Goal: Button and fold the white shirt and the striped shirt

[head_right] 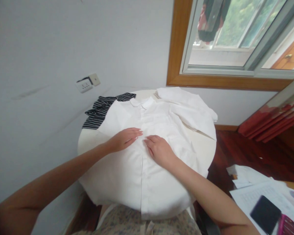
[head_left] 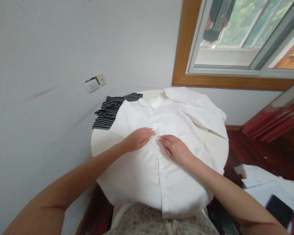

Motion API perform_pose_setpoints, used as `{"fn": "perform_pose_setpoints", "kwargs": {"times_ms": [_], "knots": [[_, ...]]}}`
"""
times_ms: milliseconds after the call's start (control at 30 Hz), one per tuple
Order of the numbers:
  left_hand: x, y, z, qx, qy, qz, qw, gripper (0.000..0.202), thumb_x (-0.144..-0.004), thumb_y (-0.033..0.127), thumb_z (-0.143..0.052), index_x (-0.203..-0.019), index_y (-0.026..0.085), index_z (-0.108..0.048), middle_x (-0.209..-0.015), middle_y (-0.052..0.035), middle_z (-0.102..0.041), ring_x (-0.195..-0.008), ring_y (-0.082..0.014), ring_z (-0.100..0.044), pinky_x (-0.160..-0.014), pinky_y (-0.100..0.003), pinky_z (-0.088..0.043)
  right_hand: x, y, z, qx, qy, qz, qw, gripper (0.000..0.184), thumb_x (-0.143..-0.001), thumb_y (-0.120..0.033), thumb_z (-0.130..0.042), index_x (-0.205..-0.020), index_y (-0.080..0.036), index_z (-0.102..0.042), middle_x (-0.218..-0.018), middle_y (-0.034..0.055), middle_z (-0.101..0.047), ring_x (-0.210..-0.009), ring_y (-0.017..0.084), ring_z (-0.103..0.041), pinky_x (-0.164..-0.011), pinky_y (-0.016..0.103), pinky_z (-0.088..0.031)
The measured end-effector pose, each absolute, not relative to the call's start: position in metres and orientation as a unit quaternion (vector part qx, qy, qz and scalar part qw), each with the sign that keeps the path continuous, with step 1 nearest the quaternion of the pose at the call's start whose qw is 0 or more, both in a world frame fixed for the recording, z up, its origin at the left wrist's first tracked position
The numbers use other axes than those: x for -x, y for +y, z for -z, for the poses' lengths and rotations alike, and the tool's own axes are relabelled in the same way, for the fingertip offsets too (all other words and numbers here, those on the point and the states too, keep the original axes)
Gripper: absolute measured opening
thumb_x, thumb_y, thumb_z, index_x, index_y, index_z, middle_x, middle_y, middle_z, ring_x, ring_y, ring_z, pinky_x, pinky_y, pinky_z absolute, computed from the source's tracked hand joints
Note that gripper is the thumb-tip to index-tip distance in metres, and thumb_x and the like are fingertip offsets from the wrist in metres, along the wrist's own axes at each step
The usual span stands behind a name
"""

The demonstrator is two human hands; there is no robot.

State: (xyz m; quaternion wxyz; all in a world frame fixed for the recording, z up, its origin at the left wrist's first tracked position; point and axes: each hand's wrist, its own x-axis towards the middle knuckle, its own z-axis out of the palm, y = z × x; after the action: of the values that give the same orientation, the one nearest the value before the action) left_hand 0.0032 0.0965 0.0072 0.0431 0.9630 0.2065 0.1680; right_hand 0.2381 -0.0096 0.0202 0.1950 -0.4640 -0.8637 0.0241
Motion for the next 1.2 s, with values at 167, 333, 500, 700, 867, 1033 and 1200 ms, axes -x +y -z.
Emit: {"fn": "perform_pose_setpoints", "kwargs": {"times_ms": [167,333,500,700,867,1033,1200], "knots": [[-0.017,0.097,0.018,-0.968,0.231,-0.101,0.015,0.046,-0.097,0.038,-0.035,-0.140,0.025,-0.041,-0.150,-0.0062,-0.035,-0.141,-0.0218,-0.027,-0.116,-0.047,-0.016,-0.233,0.004,0.018,0.464,-0.872,-0.001,0.154,0.051,-0.097,-0.045,-0.036,-0.144,-0.024,-0.036,-0.152,0.0099,-0.029,-0.141,0.026,-0.024,-0.112,0.052,-0.022],[-0.001,0.117,0.022,-0.955,0.285,-0.081,0.000,0.058,-0.095,0.051,-0.031,-0.147,0.026,-0.027,-0.153,-0.0065,-0.028,-0.142,-0.0205,-0.023,-0.116,-0.043,-0.014,-0.234,-0.002,0.029,0.474,-0.866,0.016,0.160,0.052,-0.097,-0.046,-0.035,-0.144,-0.025,-0.037,-0.152,0.0102,-0.028,-0.142,0.025,-0.022,-0.114,0.051,-0.018],[0.024,0.160,0.022,-0.913,0.398,-0.073,-0.046,0.059,-0.095,0.051,-0.028,-0.145,0.020,-0.032,-0.152,-0.0109,-0.030,-0.141,-0.0235,-0.025,-0.115,-0.047,-0.016,-0.233,-0.002,0.028,0.471,-0.864,0.038,0.173,0.051,-0.096,-0.045,-0.037,-0.143,-0.025,-0.038,-0.152,0.0102,-0.030,-0.141,0.025,-0.024,-0.114,0.050,-0.019],[0.057,0.212,0.015,-0.847,0.472,-0.149,-0.195,0.061,-0.094,0.043,-0.029,-0.144,0.008,-0.033,-0.153,-0.0170,-0.024,-0.144,-0.0258,-0.013,-0.116,-0.046,-0.012,-0.233,-0.002,0.031,0.466,-0.864,0.049,0.184,0.050,-0.096,-0.045,-0.039,-0.143,-0.026,-0.039,-0.151,0.0091,-0.032,-0.140,0.025,-0.027,-0.114,0.048,-0.020],[0.067,0.240,0.018,-0.815,0.530,-0.131,-0.194,0.067,-0.093,0.044,-0.027,-0.143,-0.002,-0.031,-0.151,-0.0240,-0.024,-0.143,-0.0288,-0.019,-0.114,-0.045,-0.018,-0.233,-0.002,0.029,0.470,-0.863,0.043,0.177,0.051,-0.097,-0.046,-0.034,-0.144,-0.027,-0.037,-0.152,0.0083,-0.030,-0.141,0.024,-0.024,-0.114,0.048,-0.019],[0.065,0.250,0.014,-0.800,0.584,-0.042,-0.128,0.066,-0.091,0.047,-0.027,-0.141,0.004,-0.038,-0.148,-0.0229,-0.032,-0.138,-0.0327,-0.030,-0.111,-0.052,-0.020,-0.233,-0.002,0.025,0.473,-0.865,0.030,0.166,0.051,-0.097,-0.047,-0.032,-0.144,-0.027,-0.036,-0.152,0.0079,-0.029,-0.142,0.024,-0.022,-0.115,0.048,-0.016],[0.026,0.230,-0.002,-0.793,0.566,-0.110,-0.197,0.056,-0.089,0.038,-0.037,-0.138,0.013,-0.044,-0.149,-0.0197,-0.032,-0.141,-0.0347,-0.021,-0.111,-0.059,-0.011,-0.233,-0.003,0.023,0.474,-0.862,0.033,0.174,0.051,-0.096,-0.046,-0.035,-0.143,-0.027,-0.038,-0.151,0.0079,-0.032,-0.141,0.024,-0.024,-0.115,0.047,-0.018]]}}
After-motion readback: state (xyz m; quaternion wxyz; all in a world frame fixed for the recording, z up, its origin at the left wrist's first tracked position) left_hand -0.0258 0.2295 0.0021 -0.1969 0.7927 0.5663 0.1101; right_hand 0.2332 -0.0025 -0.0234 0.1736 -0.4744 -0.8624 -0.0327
